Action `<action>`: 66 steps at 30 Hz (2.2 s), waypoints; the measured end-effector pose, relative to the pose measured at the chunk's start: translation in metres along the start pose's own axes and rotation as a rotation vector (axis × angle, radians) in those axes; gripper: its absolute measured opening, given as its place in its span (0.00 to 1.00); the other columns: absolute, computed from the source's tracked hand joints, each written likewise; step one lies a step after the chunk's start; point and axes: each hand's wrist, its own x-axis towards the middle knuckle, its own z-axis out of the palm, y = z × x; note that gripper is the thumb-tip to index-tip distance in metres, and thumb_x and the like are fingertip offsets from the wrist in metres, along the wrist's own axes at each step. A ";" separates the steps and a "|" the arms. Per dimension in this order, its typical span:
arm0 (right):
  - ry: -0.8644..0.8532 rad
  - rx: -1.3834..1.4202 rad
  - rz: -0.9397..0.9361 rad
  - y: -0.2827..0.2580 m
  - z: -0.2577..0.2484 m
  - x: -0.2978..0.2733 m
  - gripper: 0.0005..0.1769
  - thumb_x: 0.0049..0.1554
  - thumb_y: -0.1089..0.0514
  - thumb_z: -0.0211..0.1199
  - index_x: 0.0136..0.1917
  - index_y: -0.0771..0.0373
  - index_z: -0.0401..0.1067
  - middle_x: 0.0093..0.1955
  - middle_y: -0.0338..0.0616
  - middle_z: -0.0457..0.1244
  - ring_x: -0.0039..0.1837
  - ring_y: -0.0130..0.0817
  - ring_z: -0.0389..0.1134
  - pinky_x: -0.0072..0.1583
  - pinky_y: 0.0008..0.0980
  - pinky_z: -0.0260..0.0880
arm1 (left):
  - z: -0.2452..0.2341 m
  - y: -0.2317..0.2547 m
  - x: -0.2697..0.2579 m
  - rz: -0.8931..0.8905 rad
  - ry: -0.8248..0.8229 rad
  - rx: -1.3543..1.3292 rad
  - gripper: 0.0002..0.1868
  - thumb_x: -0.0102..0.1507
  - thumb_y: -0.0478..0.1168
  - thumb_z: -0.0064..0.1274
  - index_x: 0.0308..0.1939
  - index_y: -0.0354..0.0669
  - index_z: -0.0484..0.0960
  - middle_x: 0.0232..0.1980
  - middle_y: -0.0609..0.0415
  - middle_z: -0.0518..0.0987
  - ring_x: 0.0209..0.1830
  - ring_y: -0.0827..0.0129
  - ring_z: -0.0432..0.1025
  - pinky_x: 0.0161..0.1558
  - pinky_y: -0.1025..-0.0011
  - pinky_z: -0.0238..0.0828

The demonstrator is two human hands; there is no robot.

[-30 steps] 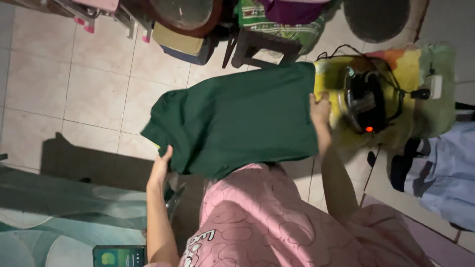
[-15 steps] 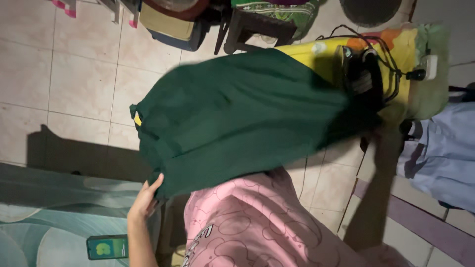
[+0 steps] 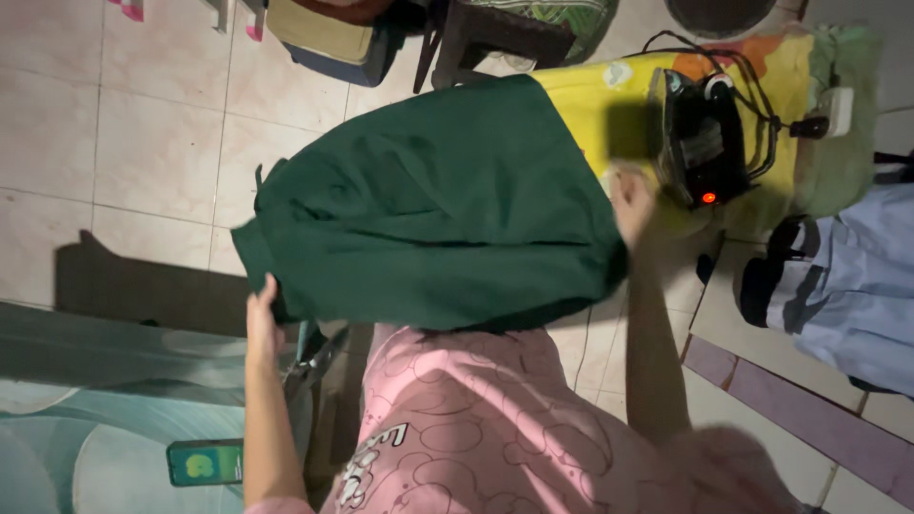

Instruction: The person irons a dark green garment on a makeshift ironing board covered with a yellow cloth. They use a steam iron to smooth the fabric, repeatedly adjusting the garment's position and folding it to ensure all sections are pressed.

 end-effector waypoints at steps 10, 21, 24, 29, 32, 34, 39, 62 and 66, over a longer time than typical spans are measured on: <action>-0.159 0.339 -0.084 -0.089 0.033 0.097 0.22 0.68 0.44 0.57 0.57 0.66 0.75 0.53 0.52 0.70 0.56 0.40 0.70 0.59 0.40 0.68 | 0.138 0.062 0.055 0.212 -0.253 0.005 0.30 0.70 0.56 0.50 0.65 0.33 0.73 0.61 0.51 0.77 0.58 0.68 0.72 0.60 0.69 0.69; 0.029 -0.108 0.237 -0.018 -0.184 0.100 0.30 0.70 0.36 0.53 0.68 0.63 0.70 0.58 0.58 0.65 0.61 0.55 0.69 0.61 0.49 0.65 | 0.158 0.090 0.060 0.384 -0.157 0.387 0.34 0.71 0.61 0.45 0.61 0.30 0.77 0.59 0.51 0.79 0.58 0.69 0.70 0.62 0.68 0.65; 0.052 0.230 0.096 -0.021 -0.118 0.085 0.25 0.66 0.44 0.60 0.64 0.67 0.72 0.58 0.52 0.68 0.60 0.49 0.67 0.61 0.40 0.66 | 0.102 0.097 0.061 0.447 -0.184 0.336 0.31 0.75 0.59 0.43 0.60 0.29 0.78 0.57 0.50 0.79 0.55 0.70 0.70 0.59 0.70 0.67; 0.034 0.298 -0.067 -0.057 -0.046 0.079 0.26 0.63 0.48 0.66 0.65 0.70 0.69 0.59 0.54 0.69 0.60 0.38 0.70 0.62 0.35 0.67 | 0.023 0.062 0.084 0.274 -0.034 0.270 0.28 0.76 0.56 0.44 0.57 0.29 0.77 0.53 0.52 0.78 0.51 0.71 0.70 0.54 0.69 0.69; -0.154 0.224 0.052 -0.048 -0.036 0.040 0.30 0.62 0.45 0.67 0.64 0.73 0.66 0.54 0.55 0.69 0.53 0.36 0.71 0.56 0.32 0.69 | 0.002 0.040 0.093 0.265 -0.026 0.288 0.28 0.76 0.56 0.44 0.57 0.29 0.78 0.54 0.52 0.79 0.52 0.72 0.70 0.56 0.71 0.68; -0.373 -0.105 0.280 -0.033 -0.038 0.024 0.32 0.64 0.41 0.68 0.52 0.79 0.77 0.45 0.57 0.71 0.45 0.38 0.71 0.52 0.32 0.71 | -0.001 0.034 0.093 0.288 -0.055 0.273 0.28 0.75 0.56 0.44 0.59 0.31 0.78 0.56 0.53 0.80 0.53 0.73 0.71 0.58 0.72 0.68; -0.340 -0.242 -0.115 0.020 -0.053 -0.043 0.38 0.44 0.43 0.83 0.51 0.72 0.67 0.37 0.48 0.58 0.39 0.42 0.62 0.40 0.40 0.63 | 0.000 0.036 0.089 0.173 -0.028 0.264 0.29 0.73 0.59 0.48 0.57 0.33 0.79 0.53 0.54 0.80 0.50 0.73 0.72 0.54 0.71 0.69; -0.600 0.150 0.182 -0.023 -0.146 -0.035 0.24 0.55 0.55 0.70 0.63 0.64 0.77 0.59 0.41 0.72 0.57 0.29 0.72 0.60 0.32 0.72 | -0.020 0.045 0.064 0.098 -0.108 0.470 0.20 0.67 0.47 0.61 0.54 0.33 0.82 0.50 0.52 0.82 0.46 0.73 0.74 0.49 0.72 0.71; -0.495 0.163 -0.069 -0.028 -0.117 0.013 0.24 0.57 0.52 0.72 0.63 0.64 0.76 0.57 0.45 0.70 0.55 0.30 0.70 0.58 0.30 0.68 | 0.003 0.058 0.082 0.173 -0.166 0.283 0.20 0.67 0.47 0.60 0.52 0.32 0.81 0.49 0.53 0.83 0.46 0.71 0.76 0.49 0.70 0.73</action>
